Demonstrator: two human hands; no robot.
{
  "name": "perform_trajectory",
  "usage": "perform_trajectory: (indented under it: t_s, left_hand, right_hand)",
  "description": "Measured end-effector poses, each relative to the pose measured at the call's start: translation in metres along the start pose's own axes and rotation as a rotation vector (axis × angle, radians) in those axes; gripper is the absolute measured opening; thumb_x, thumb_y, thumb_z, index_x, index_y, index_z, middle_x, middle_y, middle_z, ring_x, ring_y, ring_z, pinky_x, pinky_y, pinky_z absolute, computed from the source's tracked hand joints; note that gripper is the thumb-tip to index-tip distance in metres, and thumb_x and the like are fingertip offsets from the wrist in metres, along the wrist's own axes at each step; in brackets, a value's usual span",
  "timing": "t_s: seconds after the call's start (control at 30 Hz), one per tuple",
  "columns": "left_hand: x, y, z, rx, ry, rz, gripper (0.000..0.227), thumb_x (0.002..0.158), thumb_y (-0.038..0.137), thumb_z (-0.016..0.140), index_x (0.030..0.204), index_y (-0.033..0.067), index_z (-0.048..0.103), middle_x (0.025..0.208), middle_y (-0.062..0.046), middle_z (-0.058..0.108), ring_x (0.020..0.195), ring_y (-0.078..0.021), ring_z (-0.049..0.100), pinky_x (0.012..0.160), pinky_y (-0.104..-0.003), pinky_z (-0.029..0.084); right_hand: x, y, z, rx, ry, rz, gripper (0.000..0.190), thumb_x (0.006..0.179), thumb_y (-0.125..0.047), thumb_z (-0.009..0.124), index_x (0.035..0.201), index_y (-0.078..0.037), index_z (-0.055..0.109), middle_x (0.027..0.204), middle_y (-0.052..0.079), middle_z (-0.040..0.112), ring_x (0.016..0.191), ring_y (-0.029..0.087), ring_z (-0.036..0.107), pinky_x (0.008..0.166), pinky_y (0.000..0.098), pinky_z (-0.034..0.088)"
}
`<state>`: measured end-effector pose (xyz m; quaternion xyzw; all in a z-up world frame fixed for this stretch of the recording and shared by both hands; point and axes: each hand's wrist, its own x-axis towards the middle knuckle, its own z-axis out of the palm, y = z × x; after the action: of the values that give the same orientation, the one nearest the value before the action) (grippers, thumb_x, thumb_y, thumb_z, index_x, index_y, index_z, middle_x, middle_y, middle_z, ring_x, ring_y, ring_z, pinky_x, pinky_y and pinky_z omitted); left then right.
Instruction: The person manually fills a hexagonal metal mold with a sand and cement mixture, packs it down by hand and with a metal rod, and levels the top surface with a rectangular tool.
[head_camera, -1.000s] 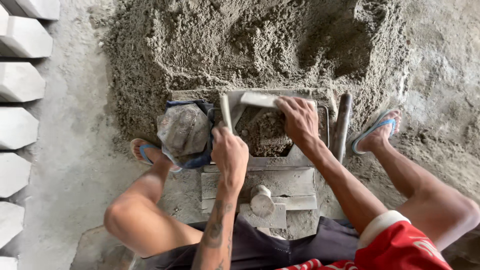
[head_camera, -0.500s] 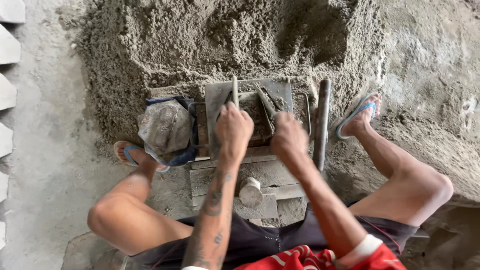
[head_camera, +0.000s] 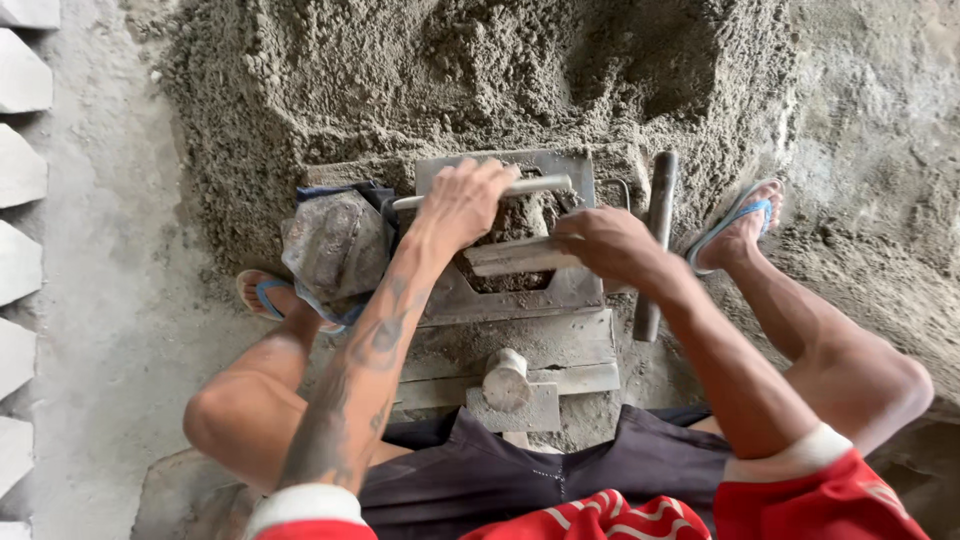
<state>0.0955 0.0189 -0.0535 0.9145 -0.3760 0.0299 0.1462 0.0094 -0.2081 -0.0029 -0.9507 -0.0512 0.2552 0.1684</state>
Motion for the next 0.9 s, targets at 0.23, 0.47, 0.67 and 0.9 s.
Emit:
perform_trajectory:
  t_s: [0.23,0.47,0.67,0.9]
  left_hand:
    - [-0.050,0.062,-0.037,-0.295,0.237,-0.954,0.036,0.086,0.005,0.047,0.120,-0.0040,0.054,0.114,-0.024,0.062,0.088,-0.0427,0.071,0.068,-0.056,0.061]
    - [-0.042,0.083,-0.044,-0.433,0.088,-0.865,0.044,0.088,-0.006,0.046,0.130,-0.0151,0.053,0.111,-0.034,0.062,0.075,-0.0362,0.072,0.051,-0.041,0.060]
    - [-0.040,0.068,-0.030,-0.430,0.173,-1.005,0.043,0.090,-0.006,0.045,0.131,-0.0169,0.051,0.111,-0.035,0.061,0.072,-0.0306,0.071,0.050,-0.036,0.058]
    - [-0.055,0.060,-0.027,-0.446,0.137,-0.992,0.045,0.089,-0.002,0.044,0.131,-0.0185,0.052,0.114,-0.036,0.061,0.075,-0.0313,0.074,0.049,-0.037,0.060]
  right_hand:
    - [-0.020,0.010,0.016,0.166,0.428,0.280,0.025,0.095,-0.035,0.055,0.114,-0.024,0.066,0.085,0.017,0.069,0.083,0.043,0.070,0.076,0.0596,0.055]
    - [-0.012,-0.051,0.024,0.021,0.446,0.308,0.040,0.091,0.003,0.039,0.125,-0.005,0.058,0.101,0.016,0.059,0.089,0.035,0.066,0.073,0.0526,0.061]
    - [0.014,-0.020,0.043,-0.214,0.602,0.350,0.032,0.091,0.005,0.044,0.115,-0.005,0.061,0.102,0.015,0.058,0.092,0.031,0.063,0.069,0.0445,0.059]
    - [0.049,0.057,0.052,0.082,0.467,0.101,0.013,0.095,-0.027,0.054,0.102,-0.020,0.062,0.095,0.013,0.065,0.082,0.049,0.067,0.074,0.0669,0.054]
